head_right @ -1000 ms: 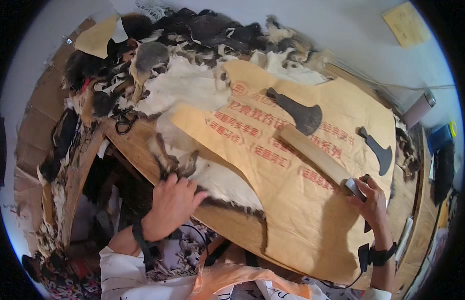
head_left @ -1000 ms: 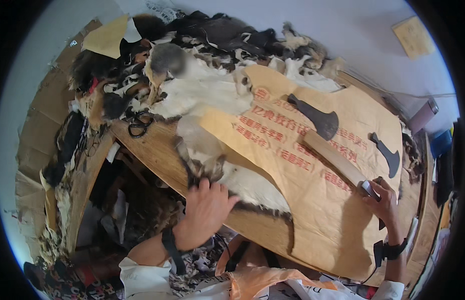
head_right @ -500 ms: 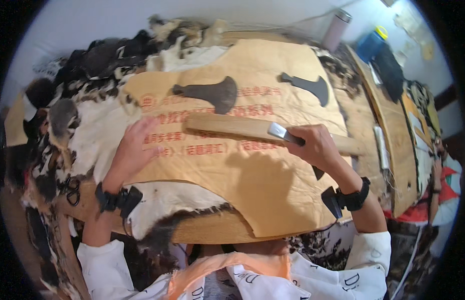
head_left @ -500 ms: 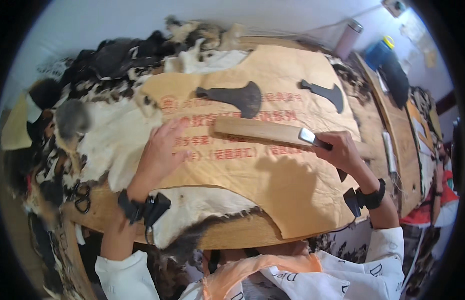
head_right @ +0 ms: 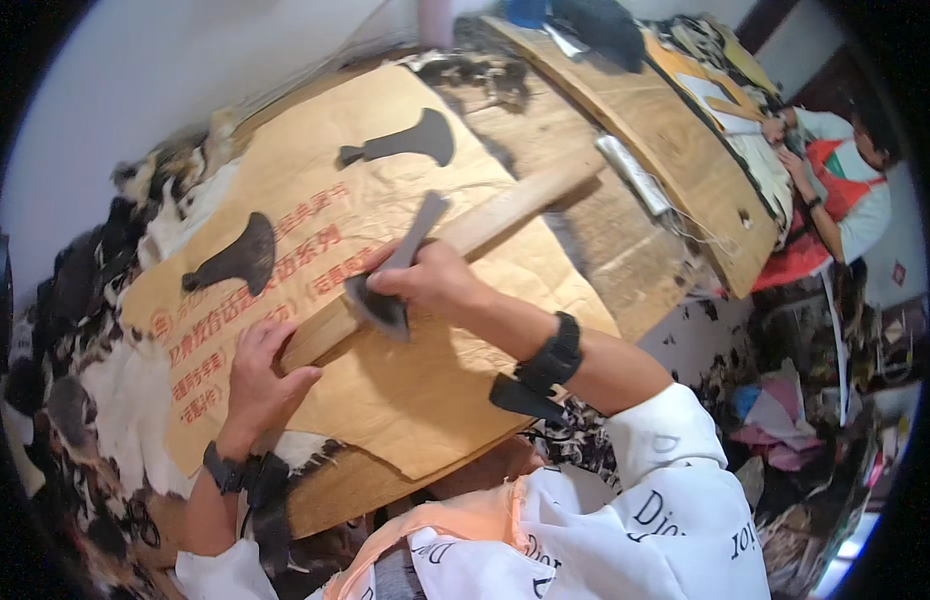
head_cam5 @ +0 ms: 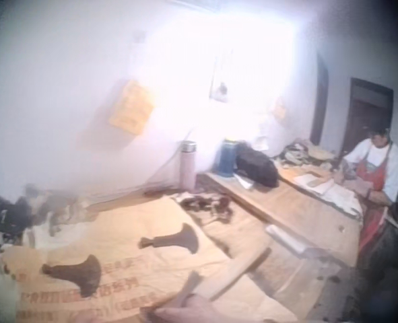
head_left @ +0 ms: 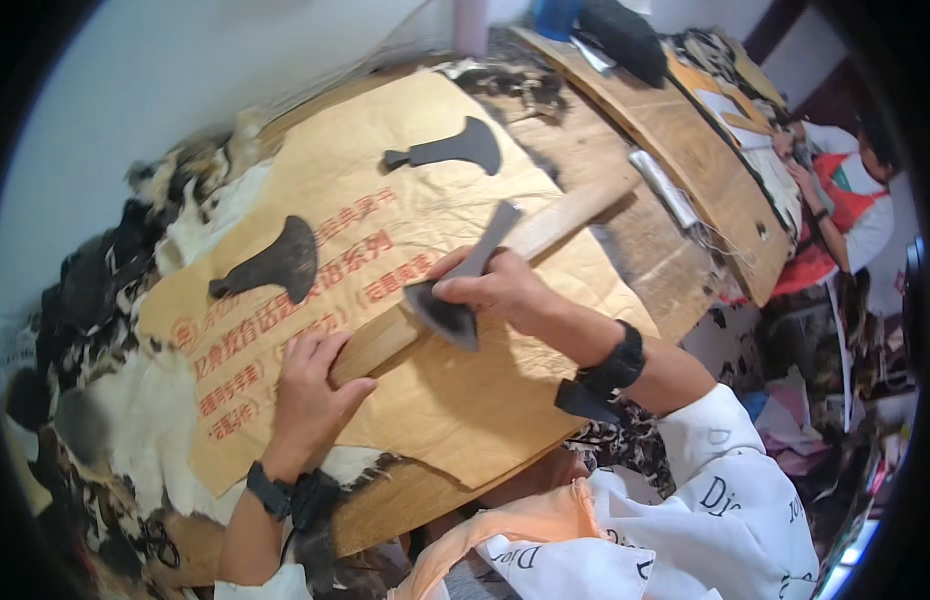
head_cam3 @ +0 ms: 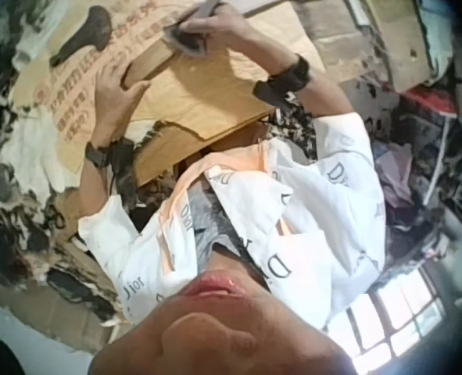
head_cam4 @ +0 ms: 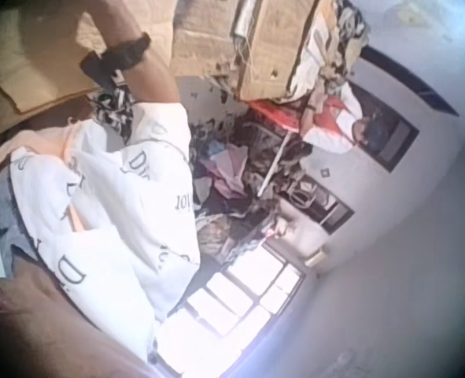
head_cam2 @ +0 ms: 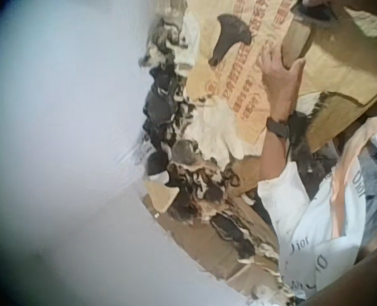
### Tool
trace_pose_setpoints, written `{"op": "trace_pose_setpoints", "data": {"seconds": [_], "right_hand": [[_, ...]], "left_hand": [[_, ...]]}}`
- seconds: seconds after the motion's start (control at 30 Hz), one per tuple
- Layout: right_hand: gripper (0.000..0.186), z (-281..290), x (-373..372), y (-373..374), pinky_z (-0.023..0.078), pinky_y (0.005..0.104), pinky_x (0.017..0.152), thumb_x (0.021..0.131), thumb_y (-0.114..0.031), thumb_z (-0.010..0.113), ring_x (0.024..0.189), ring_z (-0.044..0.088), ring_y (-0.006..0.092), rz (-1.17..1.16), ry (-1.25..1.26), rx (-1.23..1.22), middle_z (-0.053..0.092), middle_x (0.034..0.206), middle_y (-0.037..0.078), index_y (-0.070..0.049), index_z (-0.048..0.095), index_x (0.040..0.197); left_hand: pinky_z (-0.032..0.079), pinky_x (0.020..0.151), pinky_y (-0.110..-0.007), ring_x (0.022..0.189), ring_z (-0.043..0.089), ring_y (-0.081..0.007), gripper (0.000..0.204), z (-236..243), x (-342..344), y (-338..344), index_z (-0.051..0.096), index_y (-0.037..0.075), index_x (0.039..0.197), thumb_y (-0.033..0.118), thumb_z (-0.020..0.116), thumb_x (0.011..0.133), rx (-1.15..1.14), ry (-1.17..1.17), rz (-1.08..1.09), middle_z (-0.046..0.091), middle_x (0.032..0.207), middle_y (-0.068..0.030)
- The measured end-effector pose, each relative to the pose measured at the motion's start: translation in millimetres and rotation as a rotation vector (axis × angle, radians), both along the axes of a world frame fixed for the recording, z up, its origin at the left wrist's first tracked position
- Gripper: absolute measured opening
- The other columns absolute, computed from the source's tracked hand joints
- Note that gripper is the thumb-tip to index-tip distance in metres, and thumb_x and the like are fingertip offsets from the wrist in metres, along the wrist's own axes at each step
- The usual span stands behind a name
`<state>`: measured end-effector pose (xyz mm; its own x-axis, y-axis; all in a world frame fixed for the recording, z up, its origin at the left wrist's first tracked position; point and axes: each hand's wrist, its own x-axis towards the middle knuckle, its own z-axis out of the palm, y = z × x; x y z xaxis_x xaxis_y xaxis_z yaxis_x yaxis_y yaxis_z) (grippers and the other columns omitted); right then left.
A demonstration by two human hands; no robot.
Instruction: The recorder selects animal hides, positions them on a workbench, and uses templates to mark and cut specific sections of the pelts.
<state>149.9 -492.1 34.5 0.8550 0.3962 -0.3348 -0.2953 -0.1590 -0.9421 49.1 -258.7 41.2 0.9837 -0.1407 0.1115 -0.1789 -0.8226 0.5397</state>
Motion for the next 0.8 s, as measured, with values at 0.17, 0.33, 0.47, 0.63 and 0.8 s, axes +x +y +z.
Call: {"op": "trace_pose_setpoints", "data": {"seconds": [0.17,0.33,0.47,0.63,0.8], "right_hand": [[0.018,-6.1,38.9,-81.6,0.048,0.0273,0.061,0.07,-0.006,0.064,0.069,0.059,0.0138,-0.393,0.013,0.075,0.062,0.078,0.008,-0.001,0.063,0.088],[0.02,-1.2,53.5,-112.1,0.047,0.0265,0.055,0.071,-0.008,0.064,0.063,0.058,0.0133,-0.478,-0.151,0.043,0.061,0.075,0.006,-0.001,0.062,0.09],[0.024,-12.7,29.2,-57.4,0.04,0.0245,0.052,0.069,-0.016,0.069,0.065,0.052,0.0099,-0.151,0.037,-0.095,0.058,0.074,0.001,-0.007,0.065,0.091],[0.019,-22.0,96.4,-182.4,0.042,0.0297,0.052,0.071,-0.02,0.065,0.064,0.054,0.0098,-0.462,-0.489,-0.513,0.059,0.07,-0.001,-0.004,0.065,0.082],[0.016,-24.4,108.8,-152.5,0.043,0.0454,0.051,0.076,-0.011,0.05,0.06,0.058,0.036,0.03,-1.102,-1.546,0.057,0.063,0.022,0.0,0.058,0.069]], "left_hand": [[0.042,0.083,-0.035,0.095,0.048,-0.028,0.05,-11.1,0.2,5.1,0.058,0.004,0.1,0.013,0.076,0.054,-0.063,0.003,0.028,0.054,0.097,-0.0103],[0.041,0.084,-0.036,0.096,0.048,-0.0284,0.05,-18.4,3.1,3.2,0.058,0.004,0.1,0.015,0.076,0.055,-0.101,-0.007,0.045,0.054,0.098,-0.0108],[0.041,0.085,-0.037,0.097,0.048,-0.0292,0.051,-22.9,-0.6,9.7,0.058,0.004,0.1,0.018,0.077,0.055,-0.061,-0.049,0.097,0.055,0.1,-0.0113],[0.04,0.086,-0.037,0.097,0.05,-0.0306,0.052,-33.3,-0.6,15.1,0.059,0.005,0.098,0.028,0.078,0.055,-0.11,-0.059,0.034,0.056,0.099,-0.0133],[0.041,0.08,-0.037,0.089,0.05,-0.0303,0.048,-31.3,-3.0,24.3,0.059,0.006,0.093,0.033,0.074,0.056,-0.111,-0.068,0.001,0.055,0.093,-0.0102]]}}
